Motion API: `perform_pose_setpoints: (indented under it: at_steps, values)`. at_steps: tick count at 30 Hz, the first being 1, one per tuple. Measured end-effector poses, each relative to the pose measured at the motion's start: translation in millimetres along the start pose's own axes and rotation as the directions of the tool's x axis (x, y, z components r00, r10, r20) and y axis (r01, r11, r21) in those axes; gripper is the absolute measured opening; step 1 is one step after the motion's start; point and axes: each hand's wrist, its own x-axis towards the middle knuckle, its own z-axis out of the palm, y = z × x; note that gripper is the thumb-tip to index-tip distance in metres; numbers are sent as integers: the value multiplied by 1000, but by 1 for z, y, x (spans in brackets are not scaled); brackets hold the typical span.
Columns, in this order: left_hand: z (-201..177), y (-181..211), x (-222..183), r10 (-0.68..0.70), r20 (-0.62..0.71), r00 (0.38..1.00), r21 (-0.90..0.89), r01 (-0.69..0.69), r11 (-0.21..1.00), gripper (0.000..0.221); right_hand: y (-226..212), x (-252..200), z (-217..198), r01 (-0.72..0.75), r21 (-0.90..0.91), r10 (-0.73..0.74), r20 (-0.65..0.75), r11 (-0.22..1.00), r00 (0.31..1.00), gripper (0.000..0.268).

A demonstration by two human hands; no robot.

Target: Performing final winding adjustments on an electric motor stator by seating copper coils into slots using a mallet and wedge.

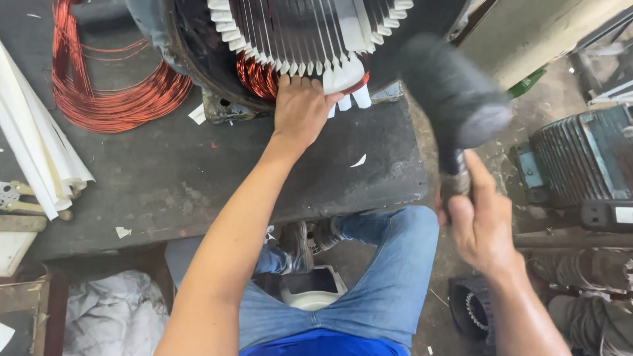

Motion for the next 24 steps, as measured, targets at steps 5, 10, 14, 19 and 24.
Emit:
perform_pose_setpoints:
  at_steps: [5, 10, 14, 19, 24]
  values:
    - [9, -2, 0, 16, -124, 992, -7, -17, 1000, 70, 27, 52, 26, 215, -142, -221, -25, 966, 975, 73]
    - [6, 0, -3, -13, -59, 998, -9, 12, 1000, 64, 3, 79, 37, -146, -306, 222, 229, 941, 948, 57]
    - [21, -5, 1, 14, -73, 997, -2, -14, 1000, 66, -25, 60, 27, -40, -206, 83, 206, 978, 975, 59]
    - [31, -3, -8, -36, 93, 995, -12, 37, 999, 28, 22, 49, 52, 82, -302, -39, 146, 950, 989, 61]
    - [18, -2, 4, -2, -89, 996, 26, 5, 1000, 60, 6, 74, 52, -90, -345, 147, 143, 934, 979, 57]
